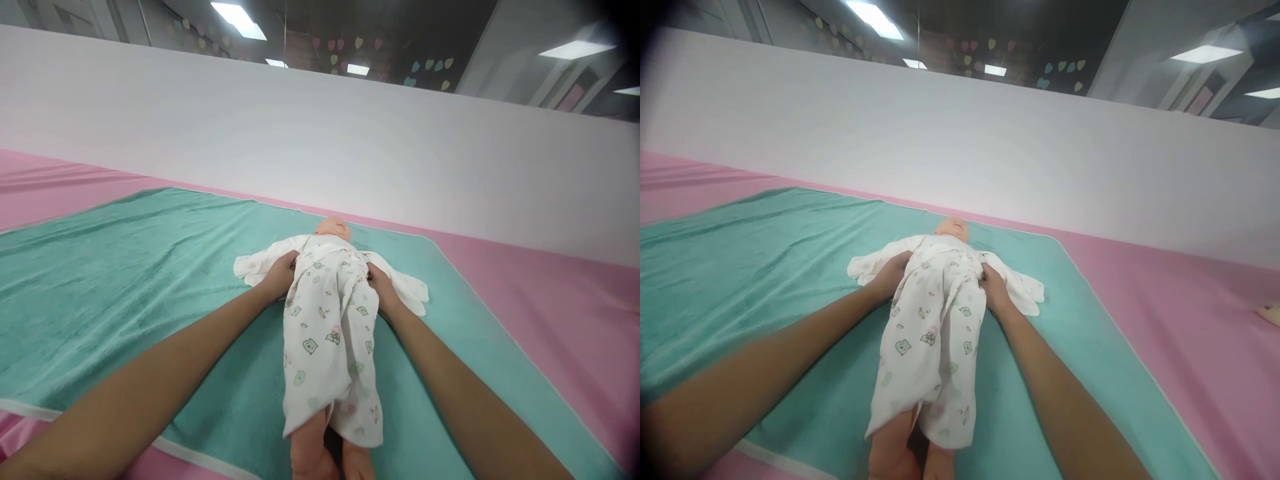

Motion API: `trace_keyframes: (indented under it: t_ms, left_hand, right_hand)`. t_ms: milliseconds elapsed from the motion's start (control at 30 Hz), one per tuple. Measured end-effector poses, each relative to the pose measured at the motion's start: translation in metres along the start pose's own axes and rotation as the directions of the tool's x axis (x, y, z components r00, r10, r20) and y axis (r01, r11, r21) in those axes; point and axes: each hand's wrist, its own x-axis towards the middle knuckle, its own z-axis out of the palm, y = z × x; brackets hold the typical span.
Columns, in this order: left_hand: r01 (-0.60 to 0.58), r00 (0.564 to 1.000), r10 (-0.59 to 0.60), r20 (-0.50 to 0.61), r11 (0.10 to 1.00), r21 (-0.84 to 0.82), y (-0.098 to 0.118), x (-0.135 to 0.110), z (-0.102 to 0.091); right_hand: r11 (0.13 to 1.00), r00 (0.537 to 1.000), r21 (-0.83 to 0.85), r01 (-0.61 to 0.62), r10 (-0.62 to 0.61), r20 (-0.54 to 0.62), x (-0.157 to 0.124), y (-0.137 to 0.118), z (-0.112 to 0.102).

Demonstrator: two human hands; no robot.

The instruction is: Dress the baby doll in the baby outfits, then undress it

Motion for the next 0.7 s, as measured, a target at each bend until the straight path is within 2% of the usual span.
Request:
trace_keyframes:
  t_ms: [167, 333, 567, 700]
  left_hand:
    - [0.020, 1.000, -0.019, -0.018, 0.998, 0.065, 0.005, -0.001, -0.001]
    - [0.059, 0.996, -0.056, -0.072, 0.997, 0.045, 0.010, -0.005, -0.001]
    - [0.051, 0.981, -0.042, -0.190, 0.998, 0.039, 0.008, -0.006, 0.001]
    - [0.043, 0.952, -0.011, -0.305, 0.994, 0.099, 0.025, -0.022, -0.006]
  right_hand:
    - [0.984, 0.992, 0.167, -0.057, 0.037, 0.119, 0.001, 0.005, -0.002]
    - [0.964, 0.987, 0.248, -0.095, 0.058, 0.152, 0.000, 0.006, -0.001]
    - [0.970, 0.994, 0.224, -0.094, 0.079, 0.078, 0.001, 0.007, -0.001]
    - [0.986, 0.998, 0.158, -0.045, 0.050, -0.031, -0.005, -0.004, -0.002]
